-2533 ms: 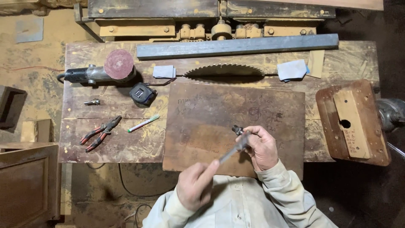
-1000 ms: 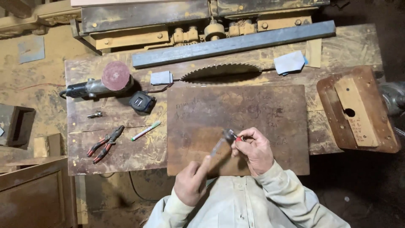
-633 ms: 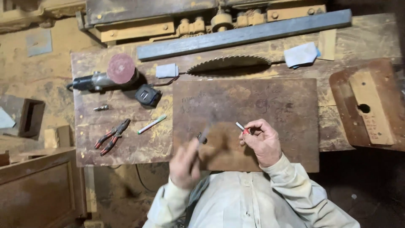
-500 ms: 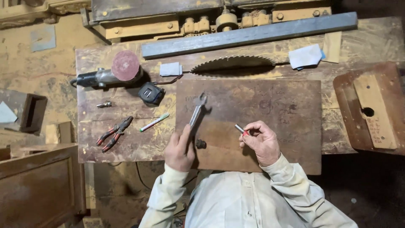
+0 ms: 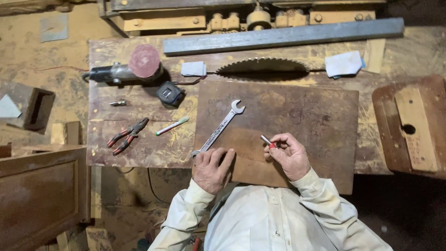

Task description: Maintaining a woodworking tool by changing the bit with a wrench and assembling a custom wooden base plate.

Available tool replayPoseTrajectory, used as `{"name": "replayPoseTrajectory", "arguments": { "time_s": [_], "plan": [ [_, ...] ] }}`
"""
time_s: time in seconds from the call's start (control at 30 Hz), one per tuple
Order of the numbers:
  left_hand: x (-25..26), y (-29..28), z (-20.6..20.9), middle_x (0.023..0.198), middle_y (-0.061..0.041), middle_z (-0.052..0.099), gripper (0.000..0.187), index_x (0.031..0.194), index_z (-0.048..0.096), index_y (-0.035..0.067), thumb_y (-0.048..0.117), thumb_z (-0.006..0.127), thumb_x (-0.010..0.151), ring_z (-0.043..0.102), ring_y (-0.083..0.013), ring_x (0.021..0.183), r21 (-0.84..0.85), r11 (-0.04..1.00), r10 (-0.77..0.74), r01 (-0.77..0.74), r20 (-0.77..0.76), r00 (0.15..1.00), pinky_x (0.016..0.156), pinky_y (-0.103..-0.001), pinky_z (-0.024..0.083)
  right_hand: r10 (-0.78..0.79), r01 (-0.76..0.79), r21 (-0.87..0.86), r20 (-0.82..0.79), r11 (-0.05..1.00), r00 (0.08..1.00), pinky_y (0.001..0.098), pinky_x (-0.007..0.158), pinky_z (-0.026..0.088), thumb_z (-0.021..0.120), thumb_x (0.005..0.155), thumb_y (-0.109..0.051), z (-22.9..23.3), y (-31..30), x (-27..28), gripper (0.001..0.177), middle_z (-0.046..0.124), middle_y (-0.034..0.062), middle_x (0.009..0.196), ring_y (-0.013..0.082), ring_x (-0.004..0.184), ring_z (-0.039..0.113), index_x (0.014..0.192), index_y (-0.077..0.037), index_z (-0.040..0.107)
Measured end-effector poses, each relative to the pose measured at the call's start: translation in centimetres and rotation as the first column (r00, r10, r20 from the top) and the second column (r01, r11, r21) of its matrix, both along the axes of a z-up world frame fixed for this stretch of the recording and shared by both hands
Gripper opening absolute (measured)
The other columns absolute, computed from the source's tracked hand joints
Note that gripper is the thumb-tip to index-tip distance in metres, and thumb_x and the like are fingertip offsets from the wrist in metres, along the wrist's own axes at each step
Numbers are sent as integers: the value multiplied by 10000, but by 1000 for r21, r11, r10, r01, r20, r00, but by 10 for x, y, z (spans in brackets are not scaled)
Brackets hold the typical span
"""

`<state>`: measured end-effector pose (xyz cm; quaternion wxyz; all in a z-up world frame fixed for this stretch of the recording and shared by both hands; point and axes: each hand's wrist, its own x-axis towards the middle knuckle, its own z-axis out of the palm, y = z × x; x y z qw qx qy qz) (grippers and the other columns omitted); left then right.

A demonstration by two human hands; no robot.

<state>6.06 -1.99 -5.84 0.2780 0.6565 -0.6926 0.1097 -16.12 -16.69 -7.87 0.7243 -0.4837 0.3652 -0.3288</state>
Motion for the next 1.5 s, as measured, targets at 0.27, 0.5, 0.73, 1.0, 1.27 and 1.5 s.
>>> {"name": "replayPoseTrajectory", "arguments": {
  "time_s": [0.27,0.5,0.73,1.0,1.27,1.5],
  "plan": [
    [15,17,-3,1076,-47,643,285,1010,748,179,100,687,742,676,-286,976,-66,947,286,-315,-281,916,867,-352,550,162,-163,25,5,986,987,361,638,679,688,925,-37,-19,-24,-15,290,734,218,921,253,747,773,1181,13,561],
    [120,48,-77,913,-121,671,185,966,690,66,-31,697,809,680,-337,900,-213,800,433,-560,-441,786,862,-376,534,144,-144,49,5,988,990,346,651,685,678,915,-17,-13,-18,-14,280,736,218,925,243,756,776,1167,14,560],
    [128,58,-91,1062,-125,709,312,1113,725,80,132,819,821,663,-335,1046,-88,870,437,-486,-322,840,1010,-414,474,-4,2,37,65,999,998,398,631,700,688,898,3,-17,-6,-13,281,727,257,911,290,754,787,1145,41,560],
    [69,0,-23,1111,-43,619,418,1210,708,296,422,770,816,602,-310,1048,207,959,238,-193,-217,947,920,-434,464,-51,51,-3,34,999,998,419,628,688,622,900,50,-17,31,-3,211,737,254,931,296,767,778,1092,12,545],
    [142,61,-22,902,-55,683,475,1286,690,150,49,611,828,619,-215,733,174,970,232,-172,-427,874,649,-328,510,-56,-9,-257,-244,966,968,245,766,541,705,822,80,30,99,-12,332,641,57,888,128,813,647,830,-119,439],
    [238,158,-112,845,-49,593,364,1267,710,169,145,636,912,592,-261,678,182,901,424,-395,-163,891,598,-397,502,-464,-573,-736,-675,361,573,385,706,309,829,755,-540,-7,97,-32,501,494,56,824,278,772,493,723,-155,510]
  ]
}}
